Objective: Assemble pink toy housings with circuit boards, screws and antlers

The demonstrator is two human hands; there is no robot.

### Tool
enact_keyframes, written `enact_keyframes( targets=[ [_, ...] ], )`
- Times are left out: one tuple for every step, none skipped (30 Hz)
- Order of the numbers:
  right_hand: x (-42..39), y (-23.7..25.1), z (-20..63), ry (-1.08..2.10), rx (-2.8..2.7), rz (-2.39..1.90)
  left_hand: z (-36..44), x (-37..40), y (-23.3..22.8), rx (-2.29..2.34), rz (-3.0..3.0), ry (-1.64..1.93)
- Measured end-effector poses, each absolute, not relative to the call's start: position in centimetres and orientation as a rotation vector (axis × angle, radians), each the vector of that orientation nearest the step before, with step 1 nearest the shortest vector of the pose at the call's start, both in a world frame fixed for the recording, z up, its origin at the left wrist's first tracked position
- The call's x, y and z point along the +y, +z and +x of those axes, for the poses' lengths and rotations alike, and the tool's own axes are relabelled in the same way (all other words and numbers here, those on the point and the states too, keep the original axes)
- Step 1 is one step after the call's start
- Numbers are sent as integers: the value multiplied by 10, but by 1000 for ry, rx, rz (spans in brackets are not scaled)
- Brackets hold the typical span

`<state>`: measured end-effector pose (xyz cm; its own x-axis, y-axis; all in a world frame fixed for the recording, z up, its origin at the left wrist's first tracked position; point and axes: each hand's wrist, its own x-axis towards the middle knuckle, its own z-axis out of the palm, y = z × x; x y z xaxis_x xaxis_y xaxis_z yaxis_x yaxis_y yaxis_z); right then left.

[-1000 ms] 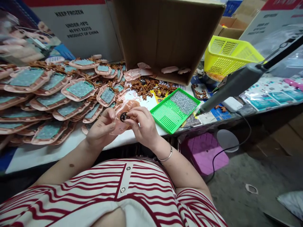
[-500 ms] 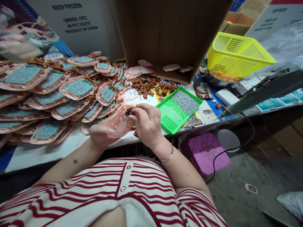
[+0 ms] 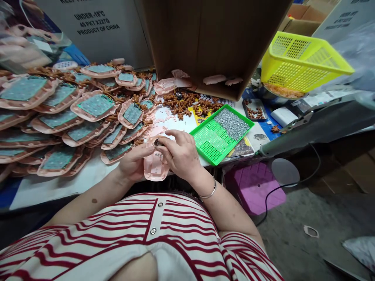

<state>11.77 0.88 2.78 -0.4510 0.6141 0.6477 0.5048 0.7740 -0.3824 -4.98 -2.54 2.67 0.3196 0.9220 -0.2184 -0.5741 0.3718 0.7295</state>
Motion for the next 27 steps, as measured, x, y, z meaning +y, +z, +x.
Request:
enact_keyframes(
  targets=[
    [9,25,118,235,-2136,-818,-46,-25,27,732,550,1068],
    [9,23,118,323,-2108,-807,-44,-24,27,769,521,1078],
    [9,20,118,437,-2055,-798,-42,-23,28,799,516,1098],
    [9,17,119,574,-1987,-795,-43,-23,29,820,535,1128],
    [9,14,121,727,-1922,-797,-45,-22,30,833,570,1172],
    [9,11,123,885,-1878,-801,-48,-21,32,840,616,1218],
    [9,8,125,1031,-1870,-809,-52,-19,34,848,663,1270],
    [8,5,128,1145,-1894,-822,-57,-17,37,856,704,1323],
    [6,3,130,1220,-1937,-837,-61,-15,39,865,738,1368],
    [5,2,132,1254,-1969,-854,-66,-13,40,877,764,1402],
    [3,2,135,1263,-1975,-866,-70,-10,41,891,781,1424],
    [1,3,137,1268,-1951,-862,-73,-7,40,906,786,1435],
    [0,6,140,1293,-1906,-839,-75,-4,38,921,779,1436],
    [-1,11,143,1343,-1865,-798,-77,-2,36,936,762,1425],
    [-2,17,146,1411,-1852,-741,-77,-1,33,948,744,1401],
    [-2,25,150,1477,-1873,-676,-76,0,29,953,732,1359],
    [-1,34,154,1528,-1933,-603,-75,1,26,950,724,1306],
    [0,43,158,1550,-2022,-524,-73,0,23,937,720,1242],
    [2,52,161,1539,-2114,-452,-70,-1,20,915,713,1177],
    [3,60,163,1511,-2194,-394,-66,-3,18,889,703,1116],
    [5,66,163,1463,-2248,-359,-63,-5,16,864,688,1062],
    [6,71,162,1399,-2278,-360,-60,-7,14,843,670,1017],
    [8,74,160,1316,-2285,-399,-58,-8,13,823,655,970],
    [9,75,157,1212,-2271,-471,-56,-10,11,804,644,924],
    [10,75,154,1097,-2239,-558,-54,-11,9,788,630,889],
    [12,73,150,987,-2190,-644,-53,-13,7,771,610,867],
    [13,72,146,908,-2136,-719,-53,-13,5,755,578,863]
  ],
)
